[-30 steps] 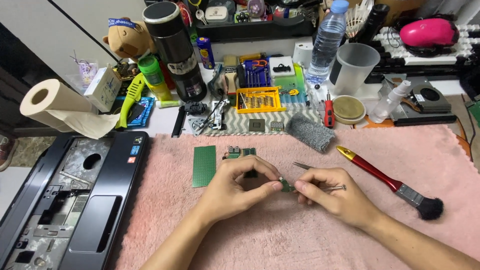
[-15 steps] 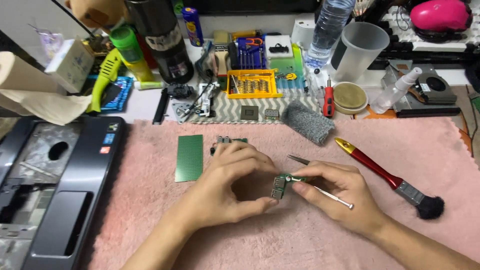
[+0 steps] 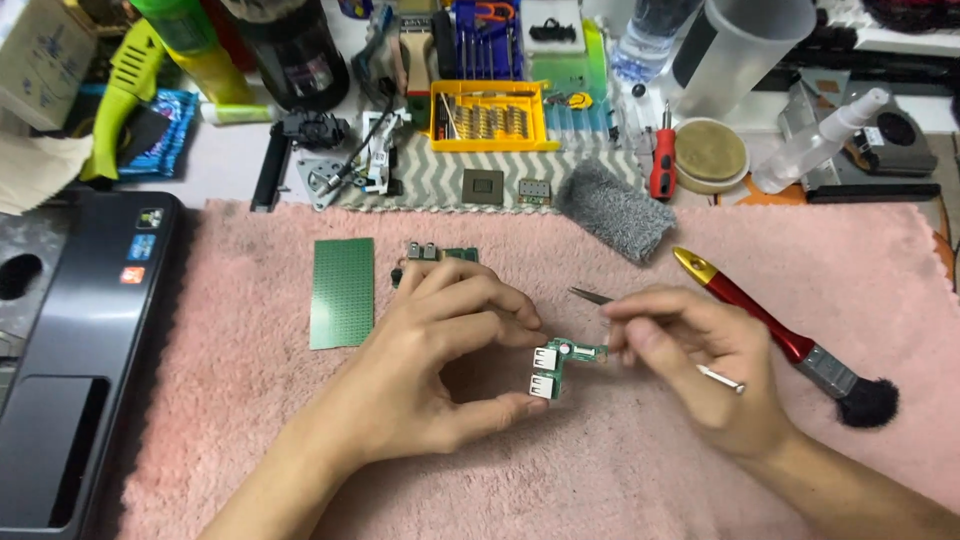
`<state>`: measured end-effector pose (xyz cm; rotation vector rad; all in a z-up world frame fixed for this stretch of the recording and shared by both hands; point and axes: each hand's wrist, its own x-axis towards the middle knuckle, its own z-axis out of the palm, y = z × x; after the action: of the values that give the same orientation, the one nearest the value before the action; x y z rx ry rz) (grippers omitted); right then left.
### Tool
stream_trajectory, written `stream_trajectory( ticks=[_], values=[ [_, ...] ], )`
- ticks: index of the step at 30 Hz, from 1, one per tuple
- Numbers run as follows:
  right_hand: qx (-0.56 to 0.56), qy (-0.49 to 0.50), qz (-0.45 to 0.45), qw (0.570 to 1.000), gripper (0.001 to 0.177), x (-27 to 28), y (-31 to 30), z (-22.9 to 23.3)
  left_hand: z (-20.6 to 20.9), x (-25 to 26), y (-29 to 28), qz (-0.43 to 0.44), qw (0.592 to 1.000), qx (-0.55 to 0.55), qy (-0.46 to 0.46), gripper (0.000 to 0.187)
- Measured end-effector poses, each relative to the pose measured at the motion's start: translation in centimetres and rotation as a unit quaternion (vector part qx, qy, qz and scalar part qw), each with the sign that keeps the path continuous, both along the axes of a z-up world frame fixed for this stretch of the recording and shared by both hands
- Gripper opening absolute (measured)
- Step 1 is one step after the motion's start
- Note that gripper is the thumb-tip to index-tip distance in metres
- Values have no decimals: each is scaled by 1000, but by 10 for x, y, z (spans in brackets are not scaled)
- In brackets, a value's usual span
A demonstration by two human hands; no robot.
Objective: The person uses a small metal tool to scrape and clean the surface of a small green circuit board. They hold the board steady with one hand while working on the components with the other. The person then flips the board over and continues to clean the other side.
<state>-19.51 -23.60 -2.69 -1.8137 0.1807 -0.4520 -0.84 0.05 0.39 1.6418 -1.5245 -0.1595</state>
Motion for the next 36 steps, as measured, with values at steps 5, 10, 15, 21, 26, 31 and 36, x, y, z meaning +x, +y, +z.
stream_trajectory(
  ticks=[5,10,15,21,26,31,36],
  values=[
    [114,-25,-46,992,27,-1,-5,-9,-1,2,2,-5,999,41,-10,36],
    [133,-4,-48,990,25,-3,-3,3,-3,5,2,-26,997,74,-9,37],
    [145,93,-88,981,30,-3,-5,15,-4,11,2,-18,995,91,-34,39],
    [-94,225,-68,967,20,3,-5,40,-2,15,1,-3,995,89,-33,55],
    [-194,189,2,963,26,-2,-7,35,-2,19,-1,-27,993,119,-4,47],
    [-273,157,7,949,28,-7,-10,25,-10,18,-4,-31,995,94,18,40],
    [-244,162,15,956,29,-6,-10,24,-11,17,-6,-29,995,94,26,40]
  ],
)
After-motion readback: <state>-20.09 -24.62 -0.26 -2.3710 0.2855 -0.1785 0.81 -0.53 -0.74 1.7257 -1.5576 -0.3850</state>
